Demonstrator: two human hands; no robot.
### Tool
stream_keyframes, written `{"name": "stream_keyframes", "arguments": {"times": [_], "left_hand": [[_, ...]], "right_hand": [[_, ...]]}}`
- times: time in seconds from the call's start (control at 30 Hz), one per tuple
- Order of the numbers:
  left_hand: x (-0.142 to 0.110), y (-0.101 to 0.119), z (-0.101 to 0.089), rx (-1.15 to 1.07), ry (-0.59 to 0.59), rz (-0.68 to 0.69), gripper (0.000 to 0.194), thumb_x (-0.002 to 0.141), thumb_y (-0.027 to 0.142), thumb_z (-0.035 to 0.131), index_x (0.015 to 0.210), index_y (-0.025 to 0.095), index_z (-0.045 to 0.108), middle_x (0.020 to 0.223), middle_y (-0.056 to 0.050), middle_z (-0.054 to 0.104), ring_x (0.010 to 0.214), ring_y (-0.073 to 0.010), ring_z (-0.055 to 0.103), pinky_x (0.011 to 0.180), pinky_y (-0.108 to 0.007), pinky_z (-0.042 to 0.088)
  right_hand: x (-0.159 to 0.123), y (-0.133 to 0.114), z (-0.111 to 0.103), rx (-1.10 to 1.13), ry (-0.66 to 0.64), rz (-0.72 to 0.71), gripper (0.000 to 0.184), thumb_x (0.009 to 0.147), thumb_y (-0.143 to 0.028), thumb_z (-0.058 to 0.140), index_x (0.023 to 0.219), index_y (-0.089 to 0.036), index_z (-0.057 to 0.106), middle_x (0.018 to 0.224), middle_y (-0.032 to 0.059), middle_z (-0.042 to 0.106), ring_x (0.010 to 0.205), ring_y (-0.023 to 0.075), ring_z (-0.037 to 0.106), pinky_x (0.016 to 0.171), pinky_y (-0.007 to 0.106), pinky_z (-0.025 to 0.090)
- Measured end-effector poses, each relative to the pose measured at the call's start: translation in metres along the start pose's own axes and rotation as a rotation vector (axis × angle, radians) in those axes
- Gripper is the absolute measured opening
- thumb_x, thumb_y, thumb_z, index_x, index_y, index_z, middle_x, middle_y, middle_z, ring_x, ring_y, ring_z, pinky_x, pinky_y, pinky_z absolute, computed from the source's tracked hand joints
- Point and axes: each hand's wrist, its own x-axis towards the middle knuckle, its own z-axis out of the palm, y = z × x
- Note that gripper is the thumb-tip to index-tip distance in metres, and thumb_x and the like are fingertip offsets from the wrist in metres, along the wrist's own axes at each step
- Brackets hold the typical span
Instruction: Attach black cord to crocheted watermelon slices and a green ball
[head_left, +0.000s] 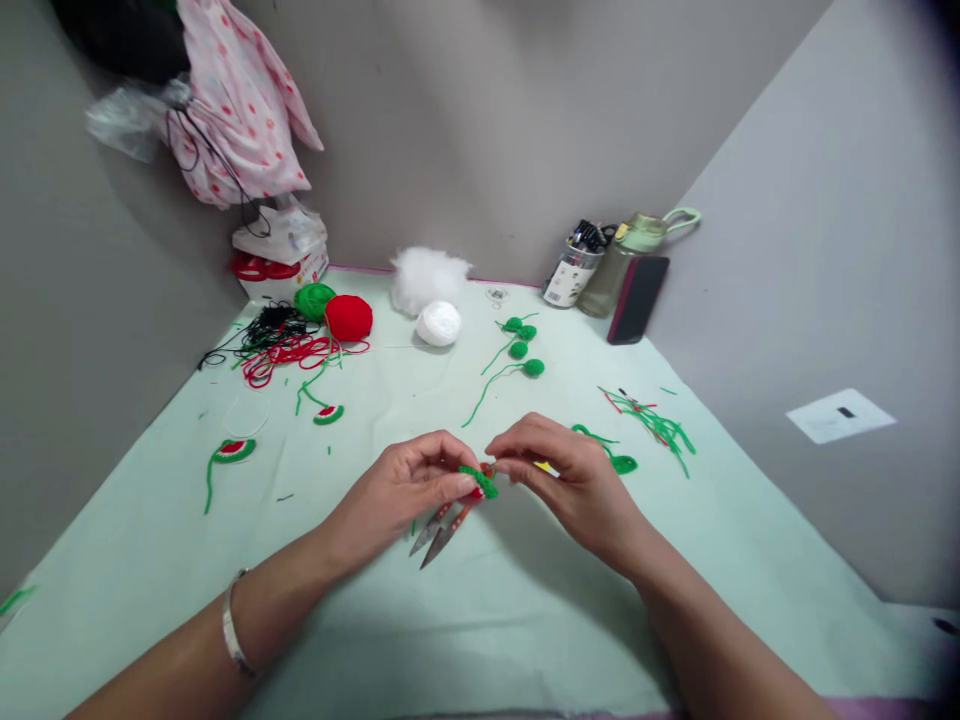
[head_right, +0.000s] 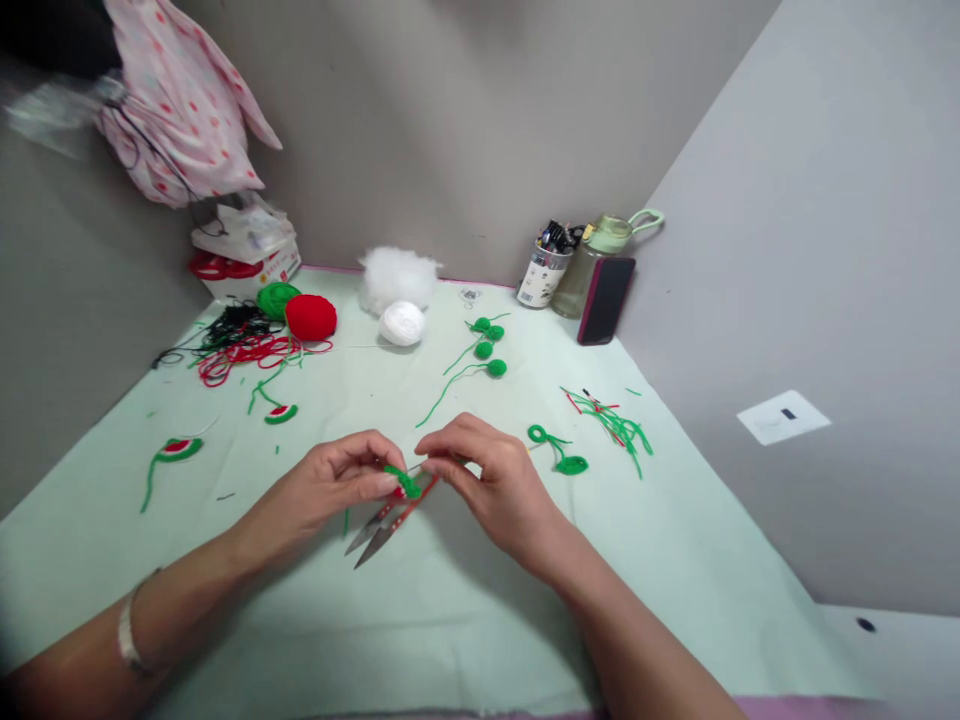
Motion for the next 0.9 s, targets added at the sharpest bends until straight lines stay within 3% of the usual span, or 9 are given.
{"name": "stream_keyframes", "arguments": {"times": [0.23, 0.4, 0.57, 0.67, 0.83, 0.9], "left_hand": [[0.003, -0.008, 0.0, -0.02, 0.05, 0.019, 0.02, 0.086, 0.033, 0.065, 0.094, 0.018, 0.055, 0.076, 0.002, 0.061, 0.069, -0.01, 0.054, 0.069, -0.024, 0.043], [0.005, -0.013, 0.003, -0.022, 0.084, -0.009, 0.021, 0.086, 0.033, 0.065, 0.091, 0.018, 0.051, 0.066, 0.005, 0.054, 0.06, -0.0077, 0.047, 0.058, -0.02, 0.038], [0.005, -0.014, 0.005, -0.021, 0.099, 0.004, 0.02, 0.085, 0.032, 0.065, 0.087, 0.02, 0.048, 0.062, 0.007, 0.05, 0.055, -0.0076, 0.045, 0.056, -0.02, 0.039], [0.004, -0.013, 0.005, -0.026, 0.101, -0.004, 0.02, 0.085, 0.029, 0.065, 0.086, 0.02, 0.047, 0.062, 0.006, 0.054, 0.057, -0.0087, 0.05, 0.055, -0.02, 0.04], [0.002, -0.01, 0.005, -0.065, 0.061, -0.04, 0.018, 0.085, 0.024, 0.063, 0.085, 0.02, 0.046, 0.08, 0.002, 0.065, 0.076, -0.0124, 0.064, 0.069, -0.023, 0.047], [0.002, -0.009, 0.005, -0.046, 0.052, -0.034, 0.016, 0.085, 0.022, 0.063, 0.085, 0.02, 0.047, 0.077, 0.002, 0.065, 0.072, -0.0111, 0.063, 0.068, -0.023, 0.047]], "right_hand": [[-0.005, -0.005, 0.012, -0.097, -0.062, -0.198, 0.028, 0.095, -0.007, 0.048, 0.119, -0.016, 0.058, 0.102, 0.0085, 0.066, 0.088, 0.0121, 0.063, 0.076, 0.023, 0.051], [-0.008, -0.002, 0.018, -0.376, -0.055, -0.336, 0.021, 0.094, -0.005, 0.046, 0.105, -0.015, 0.06, 0.097, 0.0085, 0.067, 0.079, 0.0122, 0.064, 0.066, 0.021, 0.051], [-0.012, -0.007, 0.024, -0.664, 0.065, -0.512, 0.02, 0.095, -0.008, 0.043, 0.1, -0.013, 0.062, 0.098, 0.0116, 0.07, 0.078, 0.0163, 0.066, 0.064, 0.025, 0.051], [-0.012, -0.008, 0.029, -0.575, 0.104, -0.507, 0.022, 0.096, -0.01, 0.041, 0.103, -0.015, 0.061, 0.097, 0.0095, 0.071, 0.078, 0.0145, 0.067, 0.063, 0.022, 0.052], [-0.008, -0.005, 0.031, -0.163, 0.22, -0.244, 0.019, 0.094, -0.007, 0.047, 0.092, -0.019, 0.062, 0.079, 0.0025, 0.07, 0.069, 0.0107, 0.066, 0.063, 0.019, 0.052], [-0.01, -0.005, 0.031, -0.177, 0.207, -0.287, 0.02, 0.093, -0.005, 0.047, 0.094, -0.018, 0.063, 0.083, 0.0041, 0.072, 0.072, 0.0113, 0.067, 0.065, 0.02, 0.053]]}}
